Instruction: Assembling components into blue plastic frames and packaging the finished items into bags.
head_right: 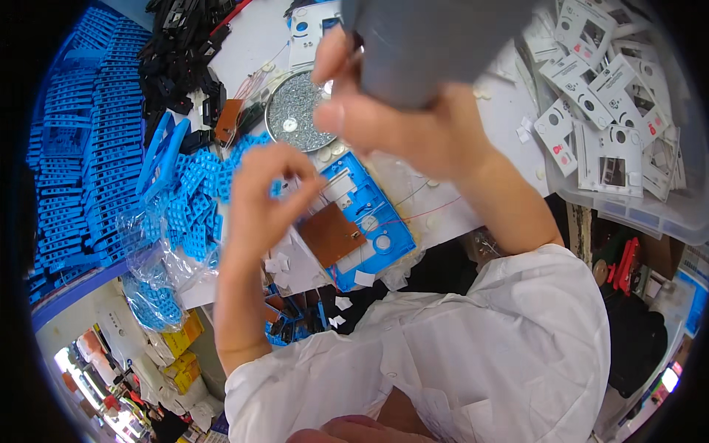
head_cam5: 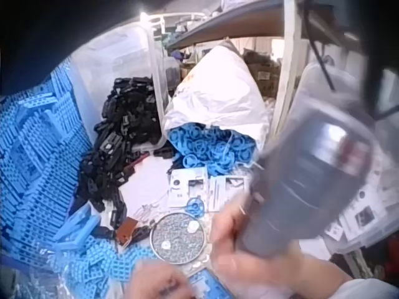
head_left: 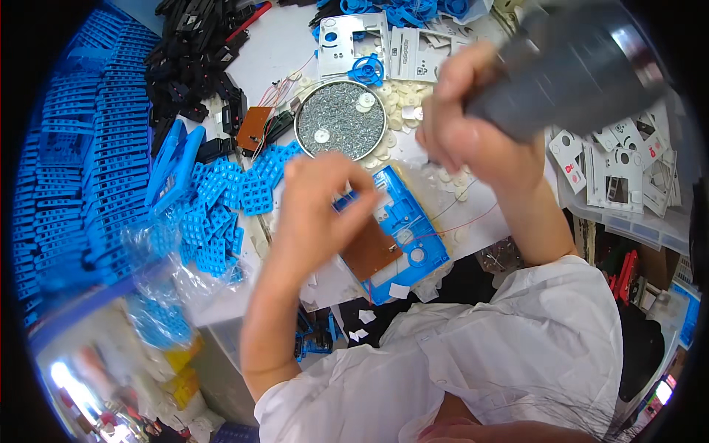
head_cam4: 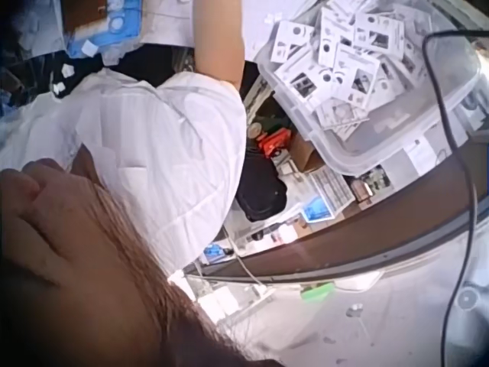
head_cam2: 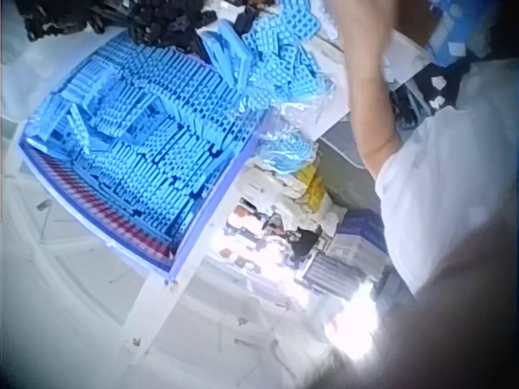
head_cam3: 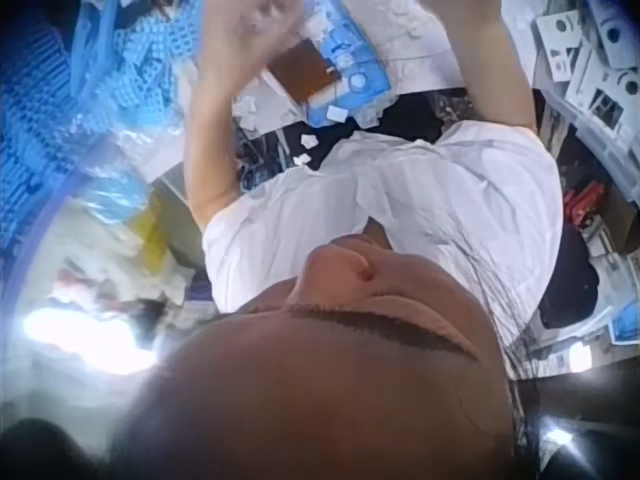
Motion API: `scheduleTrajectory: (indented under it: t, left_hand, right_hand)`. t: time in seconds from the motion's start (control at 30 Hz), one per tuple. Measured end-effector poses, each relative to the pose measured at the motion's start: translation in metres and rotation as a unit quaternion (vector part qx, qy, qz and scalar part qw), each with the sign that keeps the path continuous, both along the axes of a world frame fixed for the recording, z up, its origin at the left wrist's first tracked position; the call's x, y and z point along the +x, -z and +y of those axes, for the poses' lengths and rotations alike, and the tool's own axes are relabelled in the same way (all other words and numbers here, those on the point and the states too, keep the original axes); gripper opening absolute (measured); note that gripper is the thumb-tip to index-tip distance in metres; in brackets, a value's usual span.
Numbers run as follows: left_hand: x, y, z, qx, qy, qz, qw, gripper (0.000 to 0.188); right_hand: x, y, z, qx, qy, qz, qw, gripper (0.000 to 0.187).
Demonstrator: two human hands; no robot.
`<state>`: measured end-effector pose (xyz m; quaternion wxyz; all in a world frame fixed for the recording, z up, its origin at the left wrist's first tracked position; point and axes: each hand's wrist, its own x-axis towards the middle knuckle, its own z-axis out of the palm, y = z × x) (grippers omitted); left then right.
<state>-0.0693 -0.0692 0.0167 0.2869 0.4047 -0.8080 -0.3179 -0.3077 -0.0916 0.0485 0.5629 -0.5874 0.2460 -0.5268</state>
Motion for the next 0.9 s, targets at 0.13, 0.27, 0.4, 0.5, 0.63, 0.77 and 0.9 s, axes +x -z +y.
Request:
scheduleTrajectory:
  t: [0.13, 0.27, 0.4, 0.5, 0.63, 0.77, 0.9]
  left_hand:
    - [-0.012, 0.029, 0.05, -0.096, -0.036, -0.011, 0.995, 0.017]
    - [-0.013, 0.038, 0.068, -0.119, -0.073, 0.028, 0.99, 0.023]
    - [-0.013, 0.041, 0.071, -0.131, -0.07, 0.058, 0.987, 0.025]
    - [-0.015, 0.039, 0.07, -0.136, -0.064, 0.07, 0.986, 0.026]
    - [-0.019, 0.035, 0.063, -0.171, -0.049, 0.035, 0.983, 0.024]
    - [-0.002, 0.026, 0.002, -0.022, 0.071, 0.051, 0.996, 0.02]
    - [-0.001, 0.058, -0.079, -0.203, -0.096, -0.311, 0.924, 0.01]
  right_hand:
    - [0.003, -0.004, 0.023, -0.049, -0.121, -0.084, 0.988, 0.031]
    - [0.015, -0.005, 0.044, -0.024, -0.148, -0.137, 0.979, 0.029]
    - [0.02, -0.001, 0.048, -0.011, -0.152, -0.16, 0.975, 0.029]
    - [0.024, 0.002, 0.052, -0.005, -0.14, -0.162, 0.977, 0.029]
    - [0.021, 0.009, 0.049, -0.04, -0.121, -0.153, 0.98, 0.029]
    - [0.009, -0.002, 0.042, 0.007, -0.09, -0.147, 0.985, 0.03]
    - [0.012, 0.012, 0.035, 0.0, -0.068, -0.162, 0.984, 0.029]
